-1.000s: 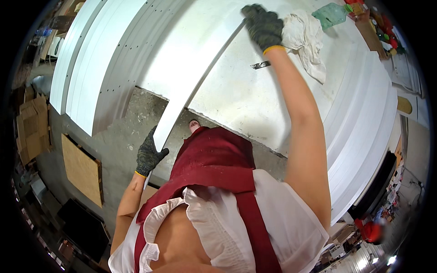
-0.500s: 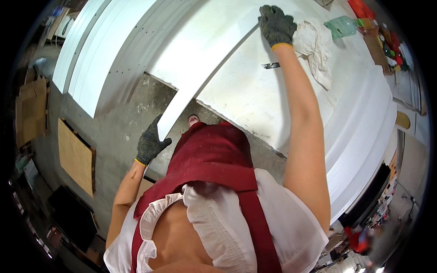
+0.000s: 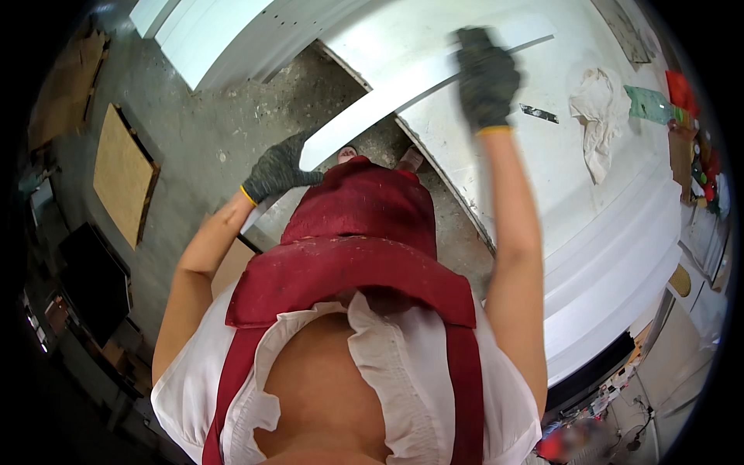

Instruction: The person picks up a white wood plank and applies a substance from a small container to the edge. They then sand the edges and surface of the plank with a sanding block and wipe it down with a cloth.

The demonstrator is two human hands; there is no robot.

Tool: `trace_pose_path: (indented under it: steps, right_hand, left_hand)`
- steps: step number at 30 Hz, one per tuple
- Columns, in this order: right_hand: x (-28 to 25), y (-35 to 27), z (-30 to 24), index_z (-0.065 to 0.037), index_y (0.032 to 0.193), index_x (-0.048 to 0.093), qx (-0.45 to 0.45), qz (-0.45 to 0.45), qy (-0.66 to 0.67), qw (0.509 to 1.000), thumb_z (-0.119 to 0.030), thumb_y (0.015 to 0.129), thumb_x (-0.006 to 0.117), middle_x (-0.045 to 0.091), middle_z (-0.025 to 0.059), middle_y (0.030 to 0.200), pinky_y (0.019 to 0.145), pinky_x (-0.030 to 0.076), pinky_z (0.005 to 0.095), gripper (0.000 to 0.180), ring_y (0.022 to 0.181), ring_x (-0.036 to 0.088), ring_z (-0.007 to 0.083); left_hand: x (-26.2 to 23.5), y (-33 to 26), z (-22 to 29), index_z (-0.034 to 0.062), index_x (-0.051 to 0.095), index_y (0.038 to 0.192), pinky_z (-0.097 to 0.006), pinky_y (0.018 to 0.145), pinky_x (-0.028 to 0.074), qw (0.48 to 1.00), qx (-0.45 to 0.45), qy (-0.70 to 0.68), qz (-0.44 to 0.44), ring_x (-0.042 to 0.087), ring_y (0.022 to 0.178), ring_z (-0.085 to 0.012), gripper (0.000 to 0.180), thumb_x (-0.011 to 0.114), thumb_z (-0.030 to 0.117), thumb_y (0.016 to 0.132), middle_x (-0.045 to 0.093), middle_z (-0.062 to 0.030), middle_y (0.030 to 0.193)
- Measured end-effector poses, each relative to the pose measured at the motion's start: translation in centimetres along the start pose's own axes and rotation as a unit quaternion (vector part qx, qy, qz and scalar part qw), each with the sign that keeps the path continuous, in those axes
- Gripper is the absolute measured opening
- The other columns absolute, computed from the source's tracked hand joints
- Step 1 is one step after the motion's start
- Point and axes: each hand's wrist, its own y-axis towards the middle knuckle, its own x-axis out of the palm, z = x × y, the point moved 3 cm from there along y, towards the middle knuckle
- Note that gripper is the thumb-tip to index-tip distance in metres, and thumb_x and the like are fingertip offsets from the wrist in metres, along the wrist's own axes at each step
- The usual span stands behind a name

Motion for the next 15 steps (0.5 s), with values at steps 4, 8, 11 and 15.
trace_pose_path:
  steps: [4, 8, 11, 15]
  right_hand:
    - [-2.3, 2.6, 9.5, -0.018, 0.125, 0.066, 0.029, 0.024, -0.261, 0.965, -0.025, 0.096, 0.059, 0.066, 0.0076, 0.125, 0.094, 0.051, 0.0369, 0.031, 0.109, 0.065, 0.0286]
    - [2.6, -3.7, -11.7, -0.009, 0.125, 0.063, -0.038, -0.245, -0.205, 0.947, -0.027, 0.090, 0.061, 0.067, 0.0102, 0.113, 0.078, 0.054, 0.0395, 0.039, 0.092, 0.065, 0.0257]
    - [3.9, -11.2, -20.2, -0.021, 0.117, 0.066, -0.264, -0.164, -0.029, 0.950, -0.027, 0.083, 0.063, 0.065, 0.0052, 0.108, 0.074, 0.052, 0.0429, 0.035, 0.091, 0.064, 0.0265]
    - [3.5, -7.9, -13.0, -0.021, 0.130, 0.061, -0.123, -0.240, -0.191, 0.944, -0.025, 0.086, 0.060, 0.064, 0.0029, 0.125, 0.080, 0.052, 0.0398, 0.044, 0.103, 0.061, 0.0253]
  left_hand:
    - [-1.3, 1.0, -1.2, 0.0025, 0.054, 0.136, -0.031, 0.086, 0.052, 0.941, -0.023, -0.296, -0.163, 0.063, 0.096, -0.0167, 0.063, 0.078, 0.024, 0.083, 0.067, -0.0081, 0.111]
    - [-0.8, 0.3, -2.6, 0.0006, 0.057, 0.130, -0.032, 0.085, 0.053, 0.871, -0.084, -0.404, -0.267, 0.064, 0.094, -0.0161, 0.053, 0.076, 0.020, 0.085, 0.068, -0.0096, 0.108]
    - [0.4, 0.5, -3.9, 0.0009, 0.057, 0.130, -0.032, 0.084, 0.053, 0.926, 0.084, -0.317, -0.185, 0.064, 0.094, -0.0161, 0.053, 0.077, 0.018, 0.084, 0.069, -0.0095, 0.107]
    - [-0.2, -1.8, -2.7, 0.0016, 0.055, 0.133, -0.032, 0.086, 0.052, 0.934, -0.074, -0.291, -0.194, 0.061, 0.097, -0.0142, 0.063, 0.082, 0.018, 0.078, 0.067, -0.0063, 0.109]
